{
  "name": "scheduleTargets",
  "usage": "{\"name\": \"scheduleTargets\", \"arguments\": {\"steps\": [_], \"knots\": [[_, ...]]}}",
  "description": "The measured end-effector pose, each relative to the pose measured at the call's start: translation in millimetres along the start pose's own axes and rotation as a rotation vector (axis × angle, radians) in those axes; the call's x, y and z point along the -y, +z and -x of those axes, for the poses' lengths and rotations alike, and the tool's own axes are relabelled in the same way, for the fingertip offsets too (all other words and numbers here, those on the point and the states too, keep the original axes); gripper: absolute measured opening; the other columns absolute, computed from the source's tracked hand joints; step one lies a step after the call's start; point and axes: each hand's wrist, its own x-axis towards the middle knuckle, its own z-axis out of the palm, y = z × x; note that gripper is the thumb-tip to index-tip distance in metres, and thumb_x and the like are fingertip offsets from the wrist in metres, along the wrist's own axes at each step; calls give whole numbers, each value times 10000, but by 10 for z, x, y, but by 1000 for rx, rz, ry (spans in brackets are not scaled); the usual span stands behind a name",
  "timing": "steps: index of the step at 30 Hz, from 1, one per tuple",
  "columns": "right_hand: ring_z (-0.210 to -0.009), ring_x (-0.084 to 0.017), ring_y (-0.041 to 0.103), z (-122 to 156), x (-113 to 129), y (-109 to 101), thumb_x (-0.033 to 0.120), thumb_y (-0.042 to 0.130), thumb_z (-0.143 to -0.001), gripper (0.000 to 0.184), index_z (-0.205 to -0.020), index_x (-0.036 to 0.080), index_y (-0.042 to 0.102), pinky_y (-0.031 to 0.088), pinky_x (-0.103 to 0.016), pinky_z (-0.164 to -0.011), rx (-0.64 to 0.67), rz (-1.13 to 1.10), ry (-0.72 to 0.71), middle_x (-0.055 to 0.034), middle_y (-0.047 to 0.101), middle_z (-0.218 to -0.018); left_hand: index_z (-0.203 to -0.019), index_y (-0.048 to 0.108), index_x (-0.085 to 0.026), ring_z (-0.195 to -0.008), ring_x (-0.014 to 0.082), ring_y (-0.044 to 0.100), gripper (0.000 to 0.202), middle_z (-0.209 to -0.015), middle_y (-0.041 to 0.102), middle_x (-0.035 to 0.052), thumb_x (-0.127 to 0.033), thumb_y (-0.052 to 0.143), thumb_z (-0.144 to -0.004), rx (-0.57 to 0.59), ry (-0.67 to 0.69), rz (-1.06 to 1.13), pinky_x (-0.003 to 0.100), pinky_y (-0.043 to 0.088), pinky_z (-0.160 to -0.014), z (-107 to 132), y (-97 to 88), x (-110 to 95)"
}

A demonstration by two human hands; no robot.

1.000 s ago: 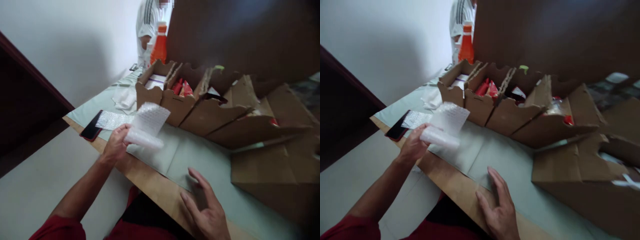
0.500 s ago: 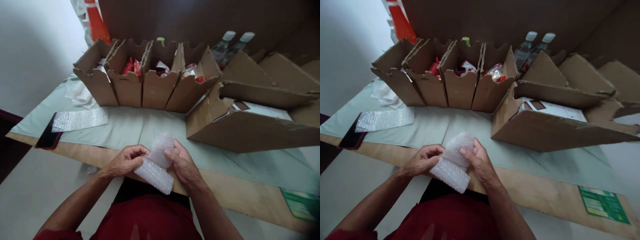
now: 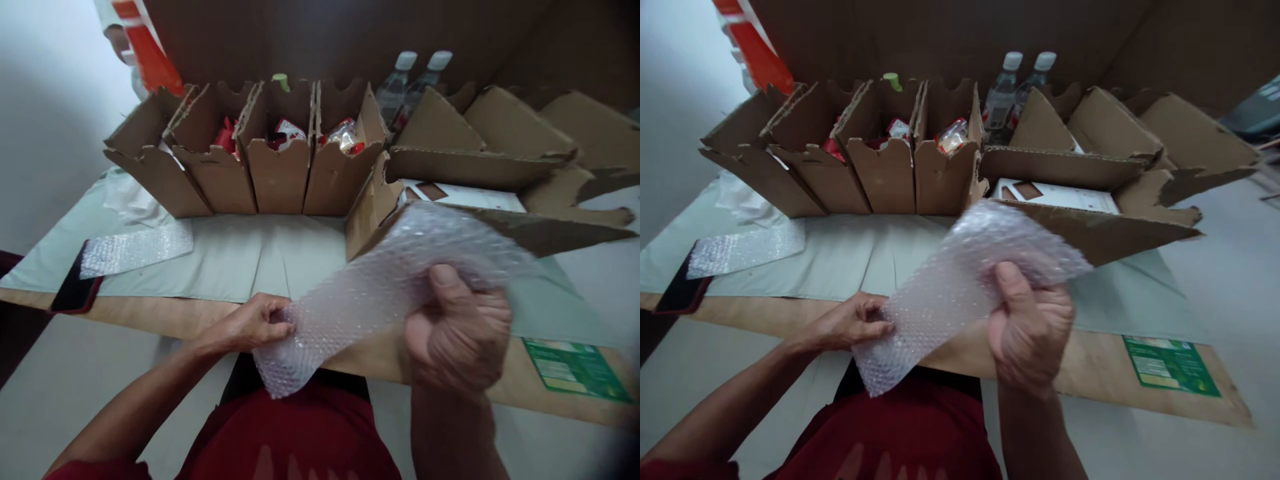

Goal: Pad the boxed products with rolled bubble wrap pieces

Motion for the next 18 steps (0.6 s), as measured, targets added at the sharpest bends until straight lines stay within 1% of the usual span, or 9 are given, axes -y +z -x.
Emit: {"name": "scheduleTargets", "arguments": {"steps": [3, 7, 9, 11, 12, 13, 15, 16, 18], "knots": [[-960, -256, 717, -93, -14, -342, 274, 724, -788, 159, -943, 241, 730, 577, -498, -957, -111, 31, -15, -47, 744, -930, -718, 584, -181, -590, 101, 462, 193, -646, 525, -43, -325, 706, -759, -25, -43, -52, 204, 337, -527, 86, -87, 68], [-938, -234, 695, -20, -250, -712, 258, 803, -710, 186, -866, 216, 710, 566, -451, -955, -274, 29, 59, -37, 722, -898, -837, 659, -179, -663, 141, 580, 254, -753, 644, 6, -412, 737, -775, -78, -34, -79, 235, 456, -602, 170, -355, -19], [-858, -204, 682, 46, -430, -873, 304, 818, -699, 223, -852, 204, 691, 569, -424, -917, -284, 94, 115, -24, 709, -870, -869, 679, -187, -660, 157, 595, 292, -758, 656, 18, -462, 733, -787, -178, -7, -212, 252, 467, -599, 150, -497, -61], [-808, -206, 679, 102, -597, -1059, 375, 812, -708, 277, -869, 191, 682, 577, -435, -870, -214, 260, 162, -33, 713, -859, -934, 701, -199, -653, 182, 603, 321, -756, 660, 24, -489, 716, -798, -332, 19, -460, 284, 479, -602, 99, -604, -64], [-844, -232, 691, 124, -661, -1165, 406, 802, -722, 324, -928, 182, 691, 576, -464, -877, -154, 393, 154, -58, 729, -908, -1001, 710, -203, -693, 208, 627, 338, -800, 679, 41, -479, 704, -807, -427, 45, -615, 319, 507, -645, 72, -635, -52], [-927, -275, 701, 142, -704, -1278, 427, 791, -740, 395, -1025, 170, 697, 564, -512, -911, -95, 549, 114, -97, 743, -999, -1084, 707, -202, -772, 245, 657, 370, -882, 702, 69, -458, 691, -818, -528, 86, -771, 370, 537, -716, 49, -647, -34], [-1161, -374, 655, 167, -718, -1485, 441, 758, -795, 567, -1269, 150, 645, 498, -621, -1016, -33, 844, -57, -185, 701, -1247, -1255, 657, -190, -1026, 341, 671, 459, -1139, 702, 147, -408, 662, -851, -707, 227, -1030, 495, 541, -901, 26, -604, 6], [-1254, -401, 609, 177, -690, -1555, 433, 731, -837, 615, -1368, 155, 595, 458, -652, -1060, -24, 949, -154, -208, 654, -1348, -1315, 623, -187, -1167, 380, 632, 483, -1273, 660, 178, -382, 649, -873, -773, 317, -1117, 545, 509, -989, 27, -546, 21], [-1326, -401, 569, 202, -584, -1561, 396, 661, -923, 581, -1451, 184, 541, 426, -659, -1104, 30, 1048, -306, -205, 606, -1429, -1386, 560, -217, -1365, 404, 520, 488, -1447, 561, 187, -327, 631, -916, -833, 483, -1209, 591, 444, -1101, 39, -361, 42]]}}
